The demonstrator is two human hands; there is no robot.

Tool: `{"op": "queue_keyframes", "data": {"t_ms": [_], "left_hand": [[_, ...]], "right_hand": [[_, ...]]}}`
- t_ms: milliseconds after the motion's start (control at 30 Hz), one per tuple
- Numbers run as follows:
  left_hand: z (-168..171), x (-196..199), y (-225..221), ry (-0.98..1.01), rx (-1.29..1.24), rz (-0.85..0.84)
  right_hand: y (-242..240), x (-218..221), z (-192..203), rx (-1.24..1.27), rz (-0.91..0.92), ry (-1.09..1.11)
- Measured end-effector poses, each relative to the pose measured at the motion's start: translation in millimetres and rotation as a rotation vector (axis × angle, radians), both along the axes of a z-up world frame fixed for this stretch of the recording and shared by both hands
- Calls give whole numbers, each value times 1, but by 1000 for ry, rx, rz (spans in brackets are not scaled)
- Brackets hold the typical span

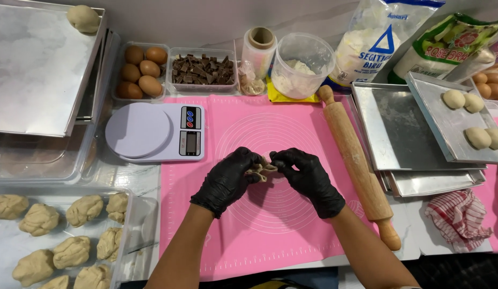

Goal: Rolling out and shaping small portions of dough on a silicone mat using a rolling pin and hands.

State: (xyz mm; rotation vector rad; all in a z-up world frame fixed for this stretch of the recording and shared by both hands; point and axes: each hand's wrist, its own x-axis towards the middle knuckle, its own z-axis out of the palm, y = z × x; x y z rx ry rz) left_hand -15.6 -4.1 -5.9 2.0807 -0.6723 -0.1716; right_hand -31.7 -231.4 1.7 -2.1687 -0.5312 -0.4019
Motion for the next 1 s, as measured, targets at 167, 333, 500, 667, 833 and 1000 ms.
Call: {"op": "queue_keyframes", "data": {"t_ms": [167, 333, 500, 667, 833, 1000], "left_hand": [[-8, -4, -5, -175, 53, 41], [2, -8, -8, -154, 60, 36], [3, -7, -10, -110, 47, 36], [4, -2, -8, -2, -46, 42], [-1, 7, -4, 67, -108, 94], [-5, 3, 4, 132, 160, 244]], "right_hand": [[1, -4, -6, -93, 50, 34], [3, -9, -3, -201, 17, 27], [-2, 3, -37, -207, -52, -39], [5, -4, -42, 58, -187, 233], [13, -10, -5, 313, -95, 439], [9, -5, 7, 104, 166, 87]]}}
